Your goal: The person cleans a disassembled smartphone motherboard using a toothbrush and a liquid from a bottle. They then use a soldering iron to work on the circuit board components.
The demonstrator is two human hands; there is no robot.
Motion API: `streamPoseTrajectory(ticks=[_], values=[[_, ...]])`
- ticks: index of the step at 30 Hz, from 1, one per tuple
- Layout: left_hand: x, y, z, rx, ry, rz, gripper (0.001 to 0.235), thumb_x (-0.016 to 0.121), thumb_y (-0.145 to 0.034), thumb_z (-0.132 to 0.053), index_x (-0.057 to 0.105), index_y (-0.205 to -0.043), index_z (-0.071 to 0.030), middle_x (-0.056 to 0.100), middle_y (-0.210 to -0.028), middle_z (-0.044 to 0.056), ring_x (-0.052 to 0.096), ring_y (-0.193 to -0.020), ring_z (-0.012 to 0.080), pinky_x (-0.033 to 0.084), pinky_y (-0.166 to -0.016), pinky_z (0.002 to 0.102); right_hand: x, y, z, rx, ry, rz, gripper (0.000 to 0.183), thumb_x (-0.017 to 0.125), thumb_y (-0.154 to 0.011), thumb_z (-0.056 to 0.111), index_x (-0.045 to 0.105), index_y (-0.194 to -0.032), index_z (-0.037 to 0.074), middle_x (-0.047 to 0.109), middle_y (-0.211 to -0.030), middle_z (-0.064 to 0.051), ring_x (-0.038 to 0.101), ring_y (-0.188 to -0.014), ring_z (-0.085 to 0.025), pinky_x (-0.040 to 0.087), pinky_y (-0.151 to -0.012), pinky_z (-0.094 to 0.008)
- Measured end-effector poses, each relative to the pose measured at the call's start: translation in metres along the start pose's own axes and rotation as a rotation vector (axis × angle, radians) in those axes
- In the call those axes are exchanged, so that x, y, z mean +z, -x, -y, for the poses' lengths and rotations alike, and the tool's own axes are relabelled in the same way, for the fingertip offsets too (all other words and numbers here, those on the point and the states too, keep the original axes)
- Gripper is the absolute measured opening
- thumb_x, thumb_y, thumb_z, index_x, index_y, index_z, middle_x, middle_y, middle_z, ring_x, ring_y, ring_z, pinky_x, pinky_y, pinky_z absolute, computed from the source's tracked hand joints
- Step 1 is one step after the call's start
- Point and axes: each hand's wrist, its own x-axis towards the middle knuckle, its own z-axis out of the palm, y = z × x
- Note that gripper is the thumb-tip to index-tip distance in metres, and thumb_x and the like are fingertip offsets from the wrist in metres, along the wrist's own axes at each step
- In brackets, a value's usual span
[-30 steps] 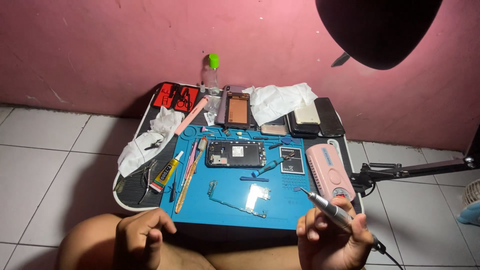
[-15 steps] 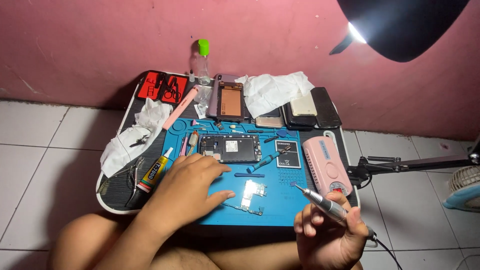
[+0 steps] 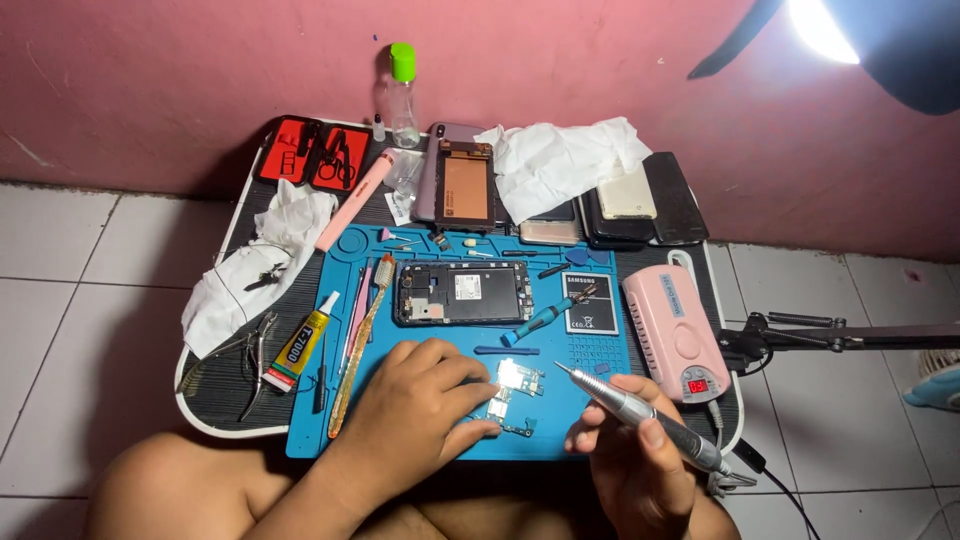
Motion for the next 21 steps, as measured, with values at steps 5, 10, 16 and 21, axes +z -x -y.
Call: streamPoseTrajectory(ticks=[5, 10, 16, 21], values=[[0.0, 0.0, 0.004, 0.051, 0.005, 0.015, 0.028, 0.079, -0.087, -0.036, 0.077, -0.105, -0.016, 0.072, -0.107, -0.002, 0.058, -0.101, 0.0253, 0.041, -0.075, 0.043, -0.008, 0.0, 0.0, -0.004, 0.063, -0.006, 0.038, 0.068, -0.098, 0.016, 0.056, -0.125, -0.007, 0.071, -0.088, -0.02, 0.07, -0.07, -0.027, 0.062, -0.066, -0.046], [-0.003, 0.003, 0.004, 0.071, 0.021, -0.007, 0.017, 0.078, -0.089, -0.029, 0.078, -0.096, -0.014, 0.072, -0.102, -0.001, 0.059, -0.1, 0.0265, 0.042, -0.078, 0.045, -0.005, 0.006, 0.0, 0.039, 0.092, 0.02, 0.039, 0.073, -0.095, 0.015, 0.057, -0.126, -0.004, 0.071, -0.09, -0.02, 0.071, -0.073, -0.028, 0.062, -0.07, -0.048], [-0.012, 0.003, 0.003, 0.044, -0.002, -0.033, 0.009, 0.079, -0.088, -0.022, 0.078, -0.087, -0.013, 0.073, -0.098, 0.0, 0.06, -0.098, 0.0267, 0.045, -0.083, 0.046, 0.004, 0.001, 0.012, 0.036, 0.467, 0.013, 0.032, 0.074, -0.088, 0.008, 0.064, -0.115, -0.005, 0.072, -0.081, -0.021, 0.076, -0.075, -0.031, 0.067, -0.081, -0.049], [-0.02, 0.0, 0.003, 0.062, 0.009, -0.084, 0.009, 0.074, -0.092, -0.021, 0.075, -0.086, -0.015, 0.07, -0.094, -0.001, 0.059, -0.094, 0.0258, 0.042, -0.079, 0.043, -0.003, -0.007, 0.005, -0.041, 0.693, -0.087, 0.024, 0.072, -0.086, 0.016, 0.067, -0.099, -0.003, 0.073, -0.074, -0.021, 0.074, -0.062, -0.026, 0.061, -0.063, -0.032]])
